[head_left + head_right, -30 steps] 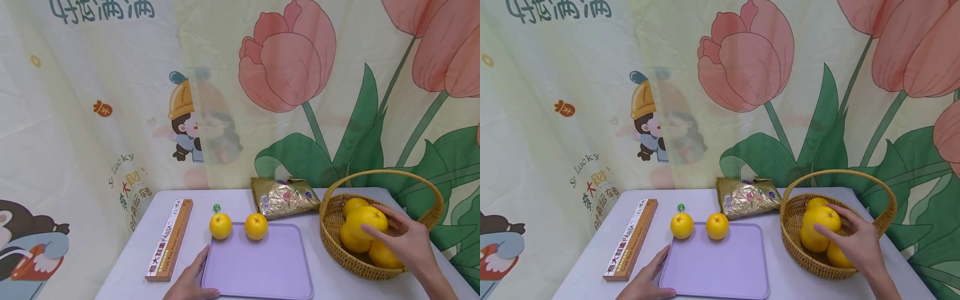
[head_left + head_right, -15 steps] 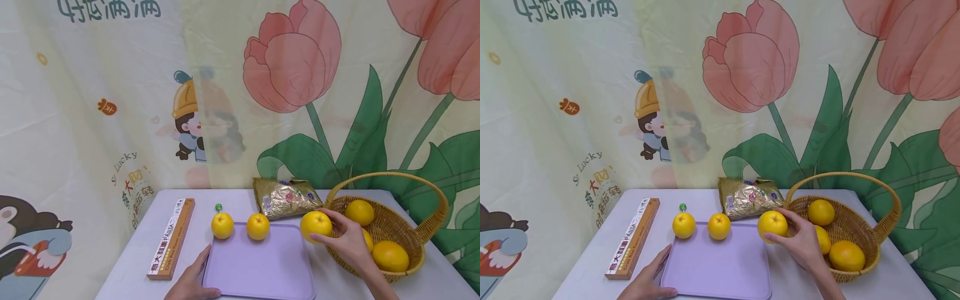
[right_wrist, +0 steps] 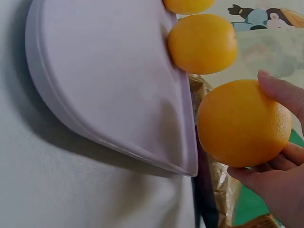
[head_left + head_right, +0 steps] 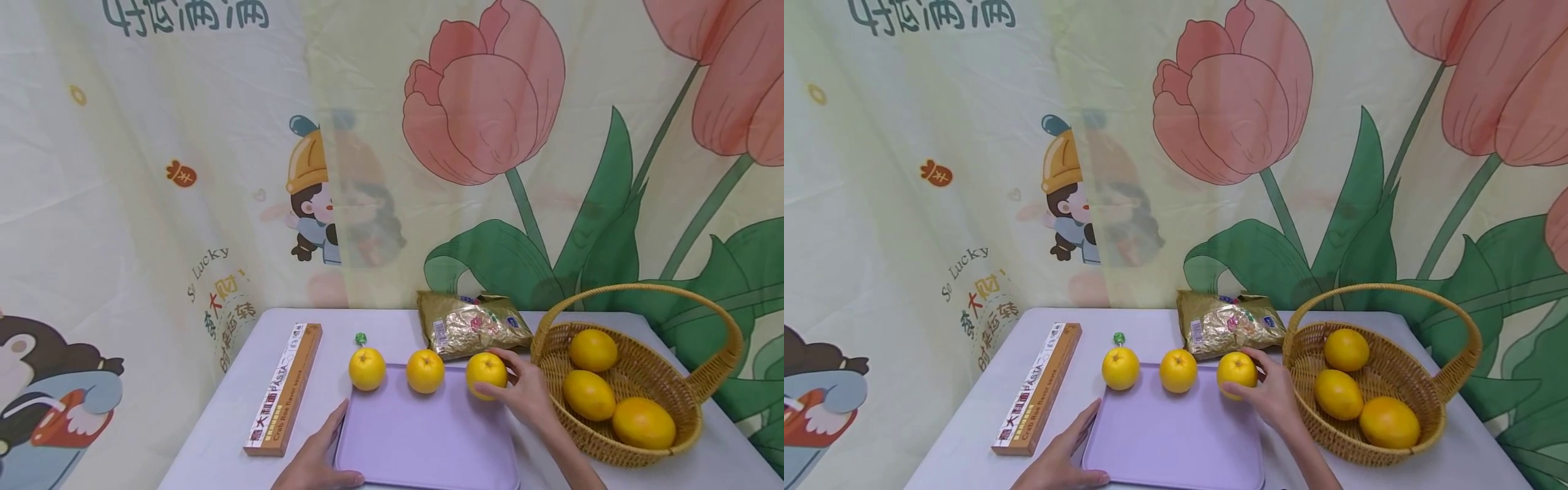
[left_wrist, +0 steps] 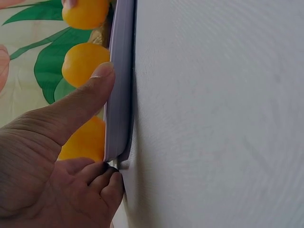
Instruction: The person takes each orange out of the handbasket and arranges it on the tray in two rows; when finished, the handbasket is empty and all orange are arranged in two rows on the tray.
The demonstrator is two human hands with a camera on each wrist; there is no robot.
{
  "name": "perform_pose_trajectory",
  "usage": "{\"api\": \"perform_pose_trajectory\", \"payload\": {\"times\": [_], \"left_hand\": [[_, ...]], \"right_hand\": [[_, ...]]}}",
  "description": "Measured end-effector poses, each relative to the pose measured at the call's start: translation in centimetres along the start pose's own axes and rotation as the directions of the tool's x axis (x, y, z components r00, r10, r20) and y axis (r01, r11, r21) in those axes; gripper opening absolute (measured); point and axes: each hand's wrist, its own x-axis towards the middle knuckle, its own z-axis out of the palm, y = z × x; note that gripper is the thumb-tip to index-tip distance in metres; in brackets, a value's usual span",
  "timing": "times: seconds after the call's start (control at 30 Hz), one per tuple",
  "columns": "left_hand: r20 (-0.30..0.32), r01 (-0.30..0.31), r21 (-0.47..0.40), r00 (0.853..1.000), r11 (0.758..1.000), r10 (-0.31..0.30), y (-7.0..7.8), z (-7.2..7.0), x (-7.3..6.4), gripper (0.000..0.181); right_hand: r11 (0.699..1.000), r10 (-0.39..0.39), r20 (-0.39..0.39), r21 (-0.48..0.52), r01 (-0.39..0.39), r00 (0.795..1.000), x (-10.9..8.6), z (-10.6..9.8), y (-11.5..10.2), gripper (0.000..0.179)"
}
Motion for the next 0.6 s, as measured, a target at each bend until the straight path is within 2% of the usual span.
{"api": "perform_pose_trajectory", "payload": {"times": [0.23,0.6], "left_hand": [[0.004,-0.019,-0.005,1.0,1.0,0.019,-0.1,0.0,0.0,0.132],[0.005,-0.048,-0.035,0.999,0.998,0.049,-0.1,-0.1,-0.1,0.131]], "right_hand": [[0.998,0.049,0.011,-0.05,-0.049,0.999,0.9,1.1,0.9,0.078],[0.995,0.064,0.014,-0.081,-0.062,0.998,1.5,1.4,1.8,0.077]]}}
